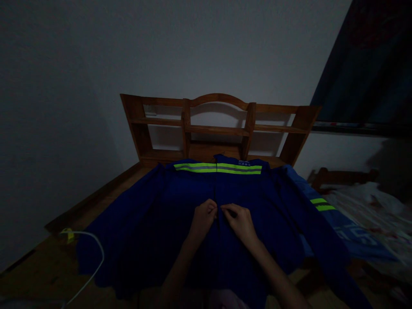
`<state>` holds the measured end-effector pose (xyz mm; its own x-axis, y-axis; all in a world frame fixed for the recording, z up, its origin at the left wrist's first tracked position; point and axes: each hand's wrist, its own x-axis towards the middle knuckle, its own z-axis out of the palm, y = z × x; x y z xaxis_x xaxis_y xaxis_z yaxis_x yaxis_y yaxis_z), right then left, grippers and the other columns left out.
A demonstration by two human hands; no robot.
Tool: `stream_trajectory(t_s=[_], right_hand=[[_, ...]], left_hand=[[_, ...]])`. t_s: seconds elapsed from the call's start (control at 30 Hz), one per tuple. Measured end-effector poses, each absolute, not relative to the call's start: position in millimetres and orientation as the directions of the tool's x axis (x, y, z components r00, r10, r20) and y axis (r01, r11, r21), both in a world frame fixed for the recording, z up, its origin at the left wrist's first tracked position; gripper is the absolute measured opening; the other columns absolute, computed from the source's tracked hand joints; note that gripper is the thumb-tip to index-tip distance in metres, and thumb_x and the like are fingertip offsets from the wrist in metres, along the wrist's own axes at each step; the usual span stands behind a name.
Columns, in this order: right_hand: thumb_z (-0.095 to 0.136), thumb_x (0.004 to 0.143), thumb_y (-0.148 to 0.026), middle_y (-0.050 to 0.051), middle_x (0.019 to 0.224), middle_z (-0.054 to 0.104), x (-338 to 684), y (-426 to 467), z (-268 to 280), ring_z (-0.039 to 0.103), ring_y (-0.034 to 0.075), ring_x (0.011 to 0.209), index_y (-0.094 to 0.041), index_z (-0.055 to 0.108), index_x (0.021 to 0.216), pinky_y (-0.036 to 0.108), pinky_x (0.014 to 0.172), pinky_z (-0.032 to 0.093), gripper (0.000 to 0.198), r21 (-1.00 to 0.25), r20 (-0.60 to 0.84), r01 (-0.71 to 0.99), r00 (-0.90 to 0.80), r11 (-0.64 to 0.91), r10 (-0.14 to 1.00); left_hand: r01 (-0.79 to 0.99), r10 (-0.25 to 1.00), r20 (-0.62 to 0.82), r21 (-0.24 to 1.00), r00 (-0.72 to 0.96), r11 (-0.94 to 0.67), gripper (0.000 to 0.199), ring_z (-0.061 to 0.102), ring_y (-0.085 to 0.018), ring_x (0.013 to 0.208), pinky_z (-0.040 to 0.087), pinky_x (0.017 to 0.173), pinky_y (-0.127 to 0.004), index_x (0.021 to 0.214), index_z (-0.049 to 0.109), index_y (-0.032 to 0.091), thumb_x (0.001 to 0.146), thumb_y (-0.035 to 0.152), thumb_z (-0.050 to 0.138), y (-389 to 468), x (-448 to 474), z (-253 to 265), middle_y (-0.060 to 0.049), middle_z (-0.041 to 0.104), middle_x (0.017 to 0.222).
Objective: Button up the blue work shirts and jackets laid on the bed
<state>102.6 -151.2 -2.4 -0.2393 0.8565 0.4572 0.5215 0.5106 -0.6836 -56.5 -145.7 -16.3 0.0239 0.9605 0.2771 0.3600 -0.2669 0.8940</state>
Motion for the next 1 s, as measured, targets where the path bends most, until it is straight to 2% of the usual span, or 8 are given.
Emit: stream_trajectory(t_s=[0.1, 0.23, 0.37, 0.53, 0.7, 1.0], right_hand=[[0.052, 0.085, -0.025, -0.001, 0.085, 0.068, 103, -148, 2, 0.062, 0.015, 0.071, -0.026, 0.068, 0.091, 0.026, 0.069, 0.046, 0.017, -0.716, 0.417, 0.52, -0.216, 0.466, 0.883], [0.055, 0.083, -0.026, 0.0, 0.083, 0.064, 101, -144, -2, 0.059, 0.012, 0.061, -0.02, 0.065, 0.082, 0.022, 0.06, 0.044, 0.011, -0.74, 0.387, 0.477, -0.276, 0.474, 0.88], [0.059, 0.081, -0.021, 0.0, 0.083, 0.061, 98, -144, -6, 0.058, 0.013, 0.069, -0.02, 0.06, 0.083, 0.023, 0.065, 0.043, 0.002, -0.641, 0.438, 0.538, -0.328, 0.547, 0.837], [0.051, 0.083, -0.012, 0.001, 0.085, 0.059, 95, -149, -6, 0.057, 0.014, 0.076, -0.02, 0.053, 0.089, 0.025, 0.069, 0.042, 0.01, -0.518, 0.473, 0.595, -0.401, 0.615, 0.785], [0.049, 0.085, -0.013, 0.0, 0.084, 0.057, 90, -151, -11, 0.056, 0.014, 0.074, -0.021, 0.05, 0.09, 0.024, 0.068, 0.042, 0.01, -0.518, 0.479, 0.604, -0.382, 0.605, 0.791], [0.05, 0.087, -0.021, 0.0, 0.083, 0.057, 85, -155, -17, 0.055, 0.013, 0.07, -0.021, 0.053, 0.091, 0.024, 0.067, 0.043, 0.005, -0.531, 0.519, 0.615, -0.308, 0.583, 0.798]], left_hand=[[0.335, 0.947, 0.32, 0.889, 0.035, -0.313, 0.011, 0.061, -0.012, 0.072, 0.046, 0.066, -0.02, 0.082, 0.057, 0.019, 0.08, 0.023, 0.046, -150, -55, -20, 0.0, 0.063, 0.075], [0.196, 0.951, 0.299, 0.931, 0.079, -0.308, 0.011, 0.062, -0.012, 0.077, 0.045, 0.07, -0.021, 0.085, 0.056, 0.018, 0.08, 0.023, 0.048, -155, -61, -30, -0.001, 0.064, 0.081], [0.105, 0.968, 0.227, 0.966, 0.107, -0.238, 0.016, 0.06, -0.013, 0.073, 0.044, 0.066, -0.022, 0.083, 0.058, 0.016, 0.08, 0.03, 0.05, -153, -68, -33, -0.001, 0.063, 0.076], [-0.011, 0.974, 0.198, 0.98, 0.111, -0.198, 0.023, 0.06, -0.014, 0.072, 0.043, 0.068, -0.023, 0.083, 0.057, 0.016, 0.071, 0.032, 0.066, -145, -70, -38, -0.002, 0.064, 0.075], [-0.094, 0.98, 0.181, 0.98, 0.086, -0.173, 0.025, 0.061, -0.014, 0.07, 0.042, 0.065, -0.023, 0.085, 0.055, 0.017, 0.069, 0.031, 0.068, -145, -69, -40, -0.001, 0.063, 0.072], [-0.097, 0.981, 0.176, 0.981, 0.077, -0.168, 0.021, 0.061, -0.014, 0.074, 0.041, 0.066, -0.022, 0.088, 0.055, 0.017, 0.073, 0.029, 0.063, -144, -71, -42, -0.002, 0.065, 0.076]])
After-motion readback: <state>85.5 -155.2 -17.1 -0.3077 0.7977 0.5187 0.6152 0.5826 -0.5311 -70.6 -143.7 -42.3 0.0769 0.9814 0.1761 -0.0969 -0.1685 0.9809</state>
